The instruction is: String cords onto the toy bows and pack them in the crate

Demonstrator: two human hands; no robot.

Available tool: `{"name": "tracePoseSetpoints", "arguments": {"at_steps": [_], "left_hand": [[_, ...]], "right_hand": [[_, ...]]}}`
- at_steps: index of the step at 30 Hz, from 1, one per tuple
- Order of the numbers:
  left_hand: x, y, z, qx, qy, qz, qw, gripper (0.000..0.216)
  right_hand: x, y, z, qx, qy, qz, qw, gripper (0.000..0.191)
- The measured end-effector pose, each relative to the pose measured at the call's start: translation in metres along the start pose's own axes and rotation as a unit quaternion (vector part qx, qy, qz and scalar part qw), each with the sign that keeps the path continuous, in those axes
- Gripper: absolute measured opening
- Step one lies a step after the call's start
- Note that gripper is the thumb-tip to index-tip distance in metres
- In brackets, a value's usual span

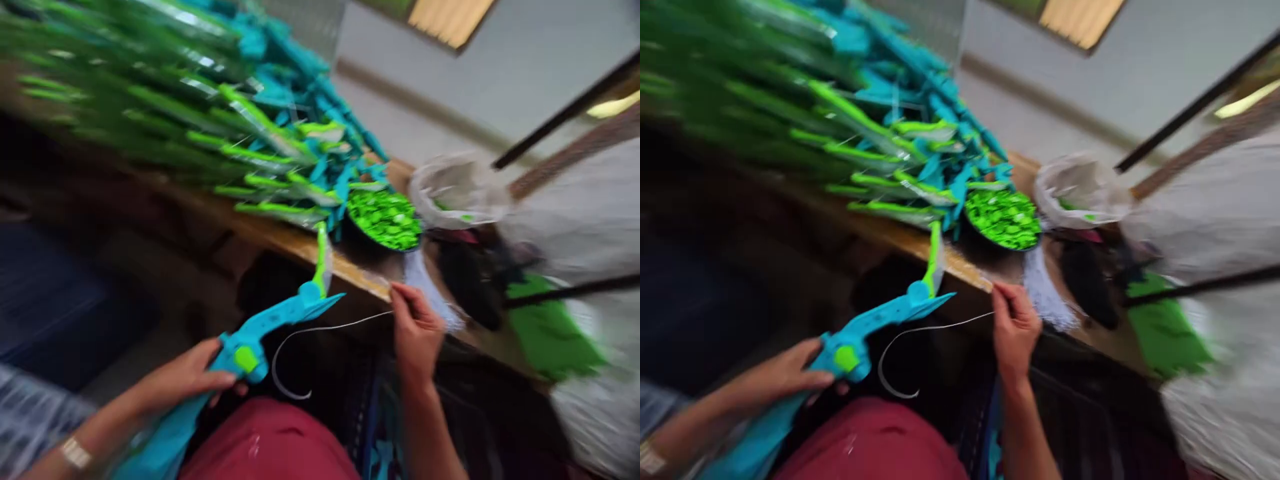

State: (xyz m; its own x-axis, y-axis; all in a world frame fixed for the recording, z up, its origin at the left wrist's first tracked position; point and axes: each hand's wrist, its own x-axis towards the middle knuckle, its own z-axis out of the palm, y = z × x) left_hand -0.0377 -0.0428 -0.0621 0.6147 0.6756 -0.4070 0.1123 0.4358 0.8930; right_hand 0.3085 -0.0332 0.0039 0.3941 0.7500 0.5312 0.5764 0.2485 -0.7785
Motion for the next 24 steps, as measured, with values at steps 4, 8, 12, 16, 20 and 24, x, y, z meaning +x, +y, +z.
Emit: {"name": "tracePoseSetpoints", "arguments": {"at_steps": [4, 8, 12, 16, 20, 24], "left_hand": [[-0.021, -0.024, 0.003, -0.003, 0.025, -0.04, 0.999, 0.049], [-0.019, -0.021, 0.006, 0.043, 0.03, -0.05, 0.997, 0.051], [-0.032, -0.025, 0.004, 0.12, 0.016, -0.086, 0.989, 0.055], [-0.042, -0.033, 0.005, 0.146, 0.02, -0.1, 0.984, 0.056], [-0.044, -0.035, 0.012, 0.161, 0.057, -0.112, 0.979, 0.057], [-0.045, -0.048, 0.015, 0.134, 0.137, -0.106, 0.976, 0.064]], "right_hand": [[-0.018, -0.017, 0.007, -0.052, -0.09, -0.117, 0.988, 0.01], [-0.027, -0.027, 0.021, -0.07, -0.11, -0.165, 0.978, 0.009], [-0.01, -0.013, 0.033, -0.104, -0.091, -0.193, 0.971, 0.009], [0.007, 0.007, 0.044, -0.182, -0.079, -0.22, 0.955, 0.015], [0.016, 0.02, 0.054, -0.25, -0.069, -0.242, 0.935, 0.021], [0.02, 0.026, 0.061, -0.284, -0.069, -0.238, 0.926, 0.023]]}}
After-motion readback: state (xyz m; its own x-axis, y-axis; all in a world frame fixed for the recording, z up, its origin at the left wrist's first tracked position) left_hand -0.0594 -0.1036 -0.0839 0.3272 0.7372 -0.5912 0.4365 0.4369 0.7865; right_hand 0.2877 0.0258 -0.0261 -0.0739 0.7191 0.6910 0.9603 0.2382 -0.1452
